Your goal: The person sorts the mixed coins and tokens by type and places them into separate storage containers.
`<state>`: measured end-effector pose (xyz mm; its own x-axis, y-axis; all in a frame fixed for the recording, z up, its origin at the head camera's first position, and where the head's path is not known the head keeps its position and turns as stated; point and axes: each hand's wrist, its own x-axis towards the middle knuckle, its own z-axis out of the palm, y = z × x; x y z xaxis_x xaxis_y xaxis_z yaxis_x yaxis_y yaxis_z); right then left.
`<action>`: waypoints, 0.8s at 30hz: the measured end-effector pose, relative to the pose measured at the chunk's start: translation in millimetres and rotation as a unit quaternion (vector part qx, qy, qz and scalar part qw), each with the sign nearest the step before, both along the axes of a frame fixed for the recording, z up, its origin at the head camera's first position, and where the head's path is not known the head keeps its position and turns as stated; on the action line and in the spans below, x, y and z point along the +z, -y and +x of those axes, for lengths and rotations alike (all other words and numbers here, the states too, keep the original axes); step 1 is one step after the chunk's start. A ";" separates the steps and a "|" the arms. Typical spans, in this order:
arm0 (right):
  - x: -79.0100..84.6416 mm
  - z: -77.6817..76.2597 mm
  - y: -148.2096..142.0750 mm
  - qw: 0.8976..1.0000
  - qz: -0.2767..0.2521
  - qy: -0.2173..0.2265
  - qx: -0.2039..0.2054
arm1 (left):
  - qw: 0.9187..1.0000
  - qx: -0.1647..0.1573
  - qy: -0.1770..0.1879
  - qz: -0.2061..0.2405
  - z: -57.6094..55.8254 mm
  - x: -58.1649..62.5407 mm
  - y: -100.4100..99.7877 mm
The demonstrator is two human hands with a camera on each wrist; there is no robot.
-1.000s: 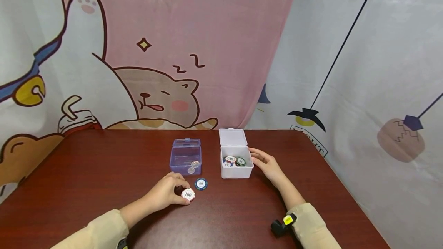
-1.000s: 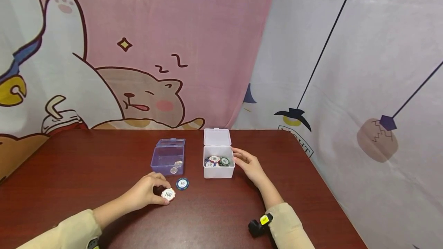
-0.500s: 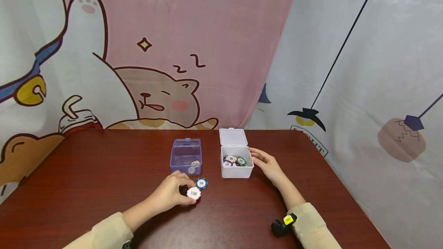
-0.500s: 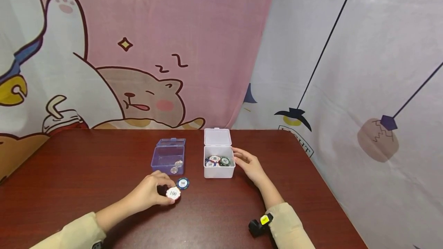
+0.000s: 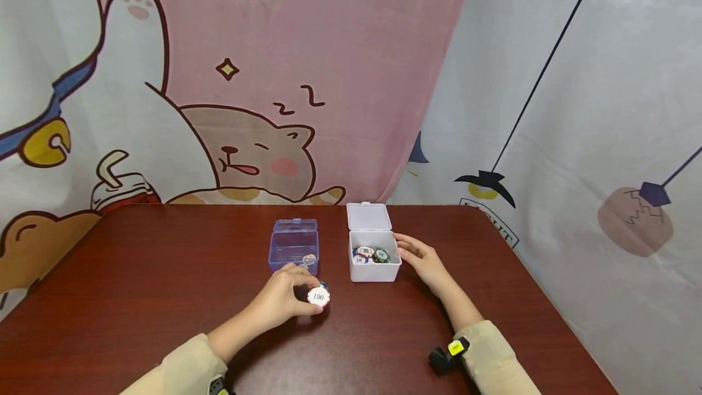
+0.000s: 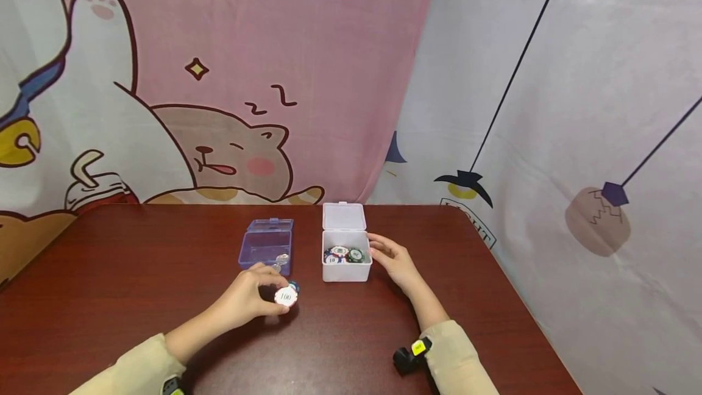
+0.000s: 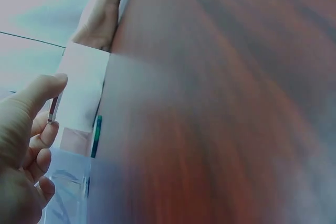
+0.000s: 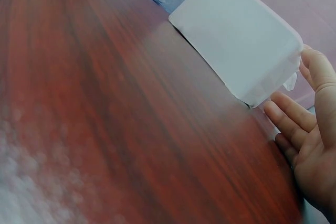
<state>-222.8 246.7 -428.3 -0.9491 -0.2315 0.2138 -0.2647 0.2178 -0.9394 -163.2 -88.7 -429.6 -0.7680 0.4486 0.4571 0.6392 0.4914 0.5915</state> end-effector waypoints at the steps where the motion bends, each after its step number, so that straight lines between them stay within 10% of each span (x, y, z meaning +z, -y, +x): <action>1: 0.1 0.1 0.0 1.000 0.000 -0.001 0.000 | 1.000 0.002 0.001 0.003 -0.4 0.5 -1.5; 24: 3.2 2.8 1.0 1.000 0.005 -0.004 0.001 | 0.997 0.018 -0.021 0.065 -16.9 12.2 -40.0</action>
<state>-220.0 245.7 -425.1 -0.9470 -0.2355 0.2186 -0.2723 0.2271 -0.9350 -180.2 -48.7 -417.4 -0.7614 0.3554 0.5422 0.6482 0.4356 0.6246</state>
